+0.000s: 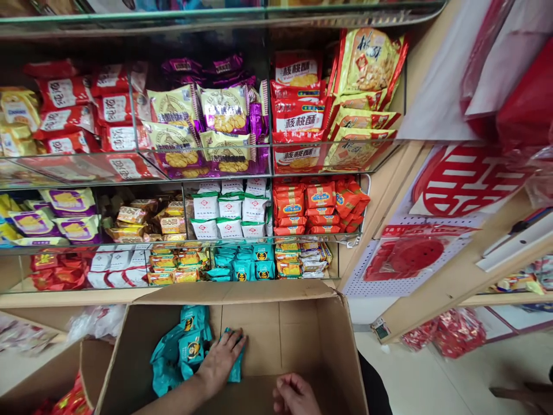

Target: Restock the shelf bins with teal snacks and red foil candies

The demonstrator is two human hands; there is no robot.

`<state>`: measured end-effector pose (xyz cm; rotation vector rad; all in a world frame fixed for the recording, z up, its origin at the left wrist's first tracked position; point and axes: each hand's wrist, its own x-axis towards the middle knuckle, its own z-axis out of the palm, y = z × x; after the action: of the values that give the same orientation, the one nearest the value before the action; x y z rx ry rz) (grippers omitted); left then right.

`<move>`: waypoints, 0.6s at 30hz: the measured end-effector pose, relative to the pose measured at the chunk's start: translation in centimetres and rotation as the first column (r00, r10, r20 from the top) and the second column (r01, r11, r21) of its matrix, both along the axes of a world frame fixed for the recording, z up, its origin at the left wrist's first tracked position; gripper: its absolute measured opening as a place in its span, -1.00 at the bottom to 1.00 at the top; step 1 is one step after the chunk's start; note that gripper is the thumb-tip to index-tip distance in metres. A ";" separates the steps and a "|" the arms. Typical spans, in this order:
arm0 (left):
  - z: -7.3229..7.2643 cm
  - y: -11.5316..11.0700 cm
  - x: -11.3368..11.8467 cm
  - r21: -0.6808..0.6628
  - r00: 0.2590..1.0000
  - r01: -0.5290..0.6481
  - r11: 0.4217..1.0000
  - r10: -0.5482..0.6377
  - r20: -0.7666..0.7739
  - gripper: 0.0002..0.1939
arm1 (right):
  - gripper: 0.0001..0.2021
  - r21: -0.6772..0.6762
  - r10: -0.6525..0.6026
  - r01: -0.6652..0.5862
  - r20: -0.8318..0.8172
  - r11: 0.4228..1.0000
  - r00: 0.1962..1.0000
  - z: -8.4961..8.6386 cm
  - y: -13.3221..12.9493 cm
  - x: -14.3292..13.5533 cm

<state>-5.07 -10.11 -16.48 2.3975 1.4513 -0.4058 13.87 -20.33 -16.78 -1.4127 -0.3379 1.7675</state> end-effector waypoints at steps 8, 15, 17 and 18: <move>3.2 0.2 -1.2 0.074 0.980 -0.070 0.995 0.054 0.192 -0.83 | -0.59 0.009 0.046 -0.047 0.051 0.999 0.998 0.3 -0.1 -0.3; 5.5 -2.5 4.0 -0.568 0.396 -0.218 0.793 0.604 0.691 -0.64 | -0.60 0.358 -0.235 0.121 0.293 0.926 0.927 3.8 1.5 -2.3; 6.7 -3.1 5.9 -0.629 0.236 -0.153 0.762 0.647 0.725 -0.62 | -0.68 0.425 -0.297 0.144 0.318 0.893 0.901 5.2 2.3 -2.2; 7.3 -3.4 6.6 -0.651 0.164 -0.140 0.746 0.666 0.728 -0.62 | -0.69 0.451 -0.319 0.146 0.336 0.881 0.886 5.8 2.7 -2.1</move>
<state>1.57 -13.48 -9.13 1.1834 1.0924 0.7191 11.81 -17.62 -10.95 -1.4216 -0.6855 1.1089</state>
